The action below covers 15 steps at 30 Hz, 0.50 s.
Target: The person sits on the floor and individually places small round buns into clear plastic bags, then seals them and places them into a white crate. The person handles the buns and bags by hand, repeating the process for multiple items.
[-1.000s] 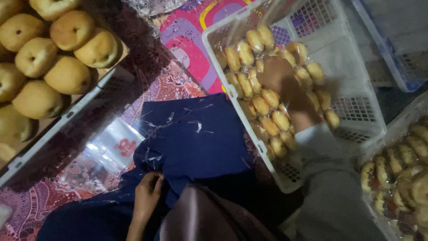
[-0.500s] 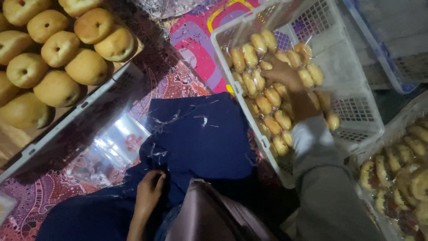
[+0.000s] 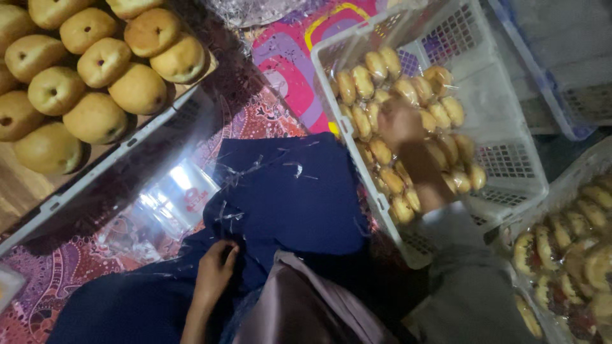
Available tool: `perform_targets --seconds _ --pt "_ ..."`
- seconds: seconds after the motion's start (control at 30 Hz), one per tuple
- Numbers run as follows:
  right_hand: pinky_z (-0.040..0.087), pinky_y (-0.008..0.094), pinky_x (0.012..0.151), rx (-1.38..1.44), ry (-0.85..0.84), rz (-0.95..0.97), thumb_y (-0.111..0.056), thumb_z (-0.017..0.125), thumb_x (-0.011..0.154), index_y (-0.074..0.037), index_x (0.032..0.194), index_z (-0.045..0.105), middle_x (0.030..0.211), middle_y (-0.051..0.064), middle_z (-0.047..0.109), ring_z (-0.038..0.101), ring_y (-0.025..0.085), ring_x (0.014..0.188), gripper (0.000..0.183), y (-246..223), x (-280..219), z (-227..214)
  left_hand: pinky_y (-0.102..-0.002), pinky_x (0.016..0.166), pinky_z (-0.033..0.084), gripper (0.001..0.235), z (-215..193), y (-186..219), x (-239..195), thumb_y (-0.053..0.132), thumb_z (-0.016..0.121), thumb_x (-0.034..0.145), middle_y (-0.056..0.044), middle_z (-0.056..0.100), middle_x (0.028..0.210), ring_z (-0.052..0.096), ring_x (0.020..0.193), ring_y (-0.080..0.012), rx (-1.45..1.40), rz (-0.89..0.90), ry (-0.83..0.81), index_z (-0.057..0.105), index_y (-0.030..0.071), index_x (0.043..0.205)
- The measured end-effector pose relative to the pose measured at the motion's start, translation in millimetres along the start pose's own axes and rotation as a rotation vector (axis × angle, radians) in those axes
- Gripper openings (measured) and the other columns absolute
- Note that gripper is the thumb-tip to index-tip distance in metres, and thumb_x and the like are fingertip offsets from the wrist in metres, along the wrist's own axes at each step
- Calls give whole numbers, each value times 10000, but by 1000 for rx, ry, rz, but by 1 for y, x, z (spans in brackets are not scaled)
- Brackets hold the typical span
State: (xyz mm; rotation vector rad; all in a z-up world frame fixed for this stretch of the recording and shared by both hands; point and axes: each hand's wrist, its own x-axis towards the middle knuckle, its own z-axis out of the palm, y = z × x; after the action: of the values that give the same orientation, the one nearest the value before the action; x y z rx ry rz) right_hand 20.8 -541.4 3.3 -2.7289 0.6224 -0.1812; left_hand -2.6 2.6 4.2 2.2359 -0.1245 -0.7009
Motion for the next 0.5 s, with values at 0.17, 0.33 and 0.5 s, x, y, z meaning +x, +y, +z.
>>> perform_targets --seconds 0.17,0.33,0.5 --pt "561 505 886 -299 -303 83 -370 704 948 18 1130 664 1022 289 713 710 436 961 430 5 15 25 -368 775 567 210 1 -2 4 212 686 918 -165 753 982 748 873 -308 18 24 -17 718 32 1021" --pt "520 541 890 -134 -220 192 -156 694 799 17 1321 557 1082 311 688 665 478 996 567 1 29 33 -363 795 568 218 0 -10 -2 209 684 913 -168 757 986 755 899 -303 29 26 -9 720 33 1036" --pt "507 509 998 -15 19 -114 -109 654 930 58 1379 541 1242 302 644 631 466 1139 493 -8 1 30 -365 798 569 235 -3 -18 -7 218 685 914 -162 762 996 756 899 -300 11 -10 -9 717 36 1059"
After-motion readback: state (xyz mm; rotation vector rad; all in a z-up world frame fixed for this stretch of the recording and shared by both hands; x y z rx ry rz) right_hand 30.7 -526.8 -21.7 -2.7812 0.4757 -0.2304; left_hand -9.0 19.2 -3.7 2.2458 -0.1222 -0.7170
